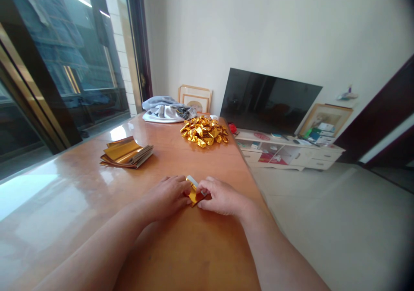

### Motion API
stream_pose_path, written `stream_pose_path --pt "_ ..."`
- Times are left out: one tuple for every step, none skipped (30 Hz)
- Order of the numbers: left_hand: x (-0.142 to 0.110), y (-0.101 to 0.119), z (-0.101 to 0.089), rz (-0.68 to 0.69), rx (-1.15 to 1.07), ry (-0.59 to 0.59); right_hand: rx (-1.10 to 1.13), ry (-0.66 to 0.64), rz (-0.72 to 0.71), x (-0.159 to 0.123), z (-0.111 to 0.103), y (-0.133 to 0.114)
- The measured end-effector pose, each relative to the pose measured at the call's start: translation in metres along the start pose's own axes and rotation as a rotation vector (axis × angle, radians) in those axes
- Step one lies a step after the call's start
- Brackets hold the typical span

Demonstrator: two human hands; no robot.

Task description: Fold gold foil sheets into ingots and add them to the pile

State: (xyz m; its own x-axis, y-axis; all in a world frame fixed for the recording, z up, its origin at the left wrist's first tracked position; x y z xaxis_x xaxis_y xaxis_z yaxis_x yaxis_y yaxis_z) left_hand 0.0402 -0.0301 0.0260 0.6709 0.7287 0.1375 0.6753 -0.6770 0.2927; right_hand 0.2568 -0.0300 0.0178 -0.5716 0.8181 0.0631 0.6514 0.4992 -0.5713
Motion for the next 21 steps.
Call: stream_pose_path --pt "0.0001 -0.0001 0.0001 0.000 -0.006 0.000 -0.003 -0.003 -0.004 0.0000 0.0003 -0.0006" --pt "0.0002 0.0002 -0.0001 0.000 -0.012 -0.001 -0.005 -0.010 -0.008 0.0001 0.0007 -0.0009" --pt "0.0001 0.0009 -0.0006 0.001 -0.020 -0.004 -0.006 -0.018 -0.011 0.0003 0.0013 -0.0010" --pt "0.0001 0.0019 -0.0015 0.002 -0.028 -0.007 -0.008 -0.022 -0.011 0.0006 0.0019 -0.0008" --pt "-0.0001 0.0030 -0.0025 0.003 -0.037 -0.011 -0.010 -0.022 -0.010 0.0009 0.0025 -0.0005" --pt "-0.0002 0.0041 -0.0035 0.002 -0.046 -0.016 -0.012 -0.019 -0.008 0.0011 0.0030 0.0000" --pt "-0.0004 0.0051 -0.0045 0.002 -0.055 -0.021 -0.014 -0.014 -0.005 0.0013 0.0034 0.0004" --pt "-0.0005 0.0057 -0.0053 0.002 -0.062 -0.027 -0.015 -0.008 -0.002 0.0015 0.0036 0.0009" --pt "-0.0005 0.0059 -0.0059 0.001 -0.067 -0.030 -0.015 -0.003 0.000 0.0016 0.0037 0.0013" --pt "-0.0005 0.0058 -0.0061 0.000 -0.070 -0.032 -0.014 -0.001 0.000 0.0018 0.0037 0.0016" --pt "-0.0004 0.0053 -0.0061 -0.001 -0.071 -0.032 -0.014 0.000 -0.001 0.0021 0.0037 0.0018" --pt "-0.0003 0.0046 -0.0058 -0.003 -0.071 -0.030 -0.015 0.000 -0.003 0.0025 0.0036 0.0021" --pt "-0.0002 0.0037 -0.0053 -0.005 -0.070 -0.028 -0.015 0.001 -0.006 0.0030 0.0036 0.0023" --pt "-0.0001 0.0028 -0.0047 -0.007 -0.068 -0.028 -0.015 0.003 -0.008 0.0037 0.0037 0.0026" --pt "-0.0001 0.0019 -0.0041 -0.009 -0.066 -0.026 -0.014 0.005 -0.010 0.0044 0.0038 0.0030" --pt "-0.0002 0.0011 -0.0034 -0.008 -0.064 -0.024 -0.011 0.009 -0.010 0.0050 0.0040 0.0034" --pt "-0.0002 0.0004 -0.0028 -0.006 -0.060 -0.022 -0.007 0.013 -0.009 0.0054 0.0041 0.0038" --pt "-0.0003 -0.0002 -0.0022 -0.003 -0.057 -0.018 -0.001 0.017 -0.009 0.0056 0.0041 0.0042" --pt "-0.0004 -0.0008 -0.0018 0.000 -0.055 -0.011 0.008 0.020 -0.010 0.0054 0.0040 0.0045" --pt "-0.0004 -0.0014 -0.0014 0.005 -0.053 -0.005 0.020 0.020 -0.010 0.0048 0.0037 0.0047" --pt "-0.0004 -0.0019 -0.0012 0.013 -0.053 0.001 0.035 0.019 -0.008 0.0039 0.0031 0.0049"
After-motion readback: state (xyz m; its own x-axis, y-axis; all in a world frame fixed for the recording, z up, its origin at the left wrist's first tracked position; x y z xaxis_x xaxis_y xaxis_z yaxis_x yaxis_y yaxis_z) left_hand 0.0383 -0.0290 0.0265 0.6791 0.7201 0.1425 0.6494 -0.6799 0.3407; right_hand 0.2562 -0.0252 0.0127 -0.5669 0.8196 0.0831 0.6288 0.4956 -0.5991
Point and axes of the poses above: each hand's wrist, its own x-axis towards the middle knuckle, its own z-axis out of the palm, y = z × x, the point moved 1 cm from there along x, towards the middle knuckle, and after that the axes turned 4 degrees about x, right-handed, at the moved point
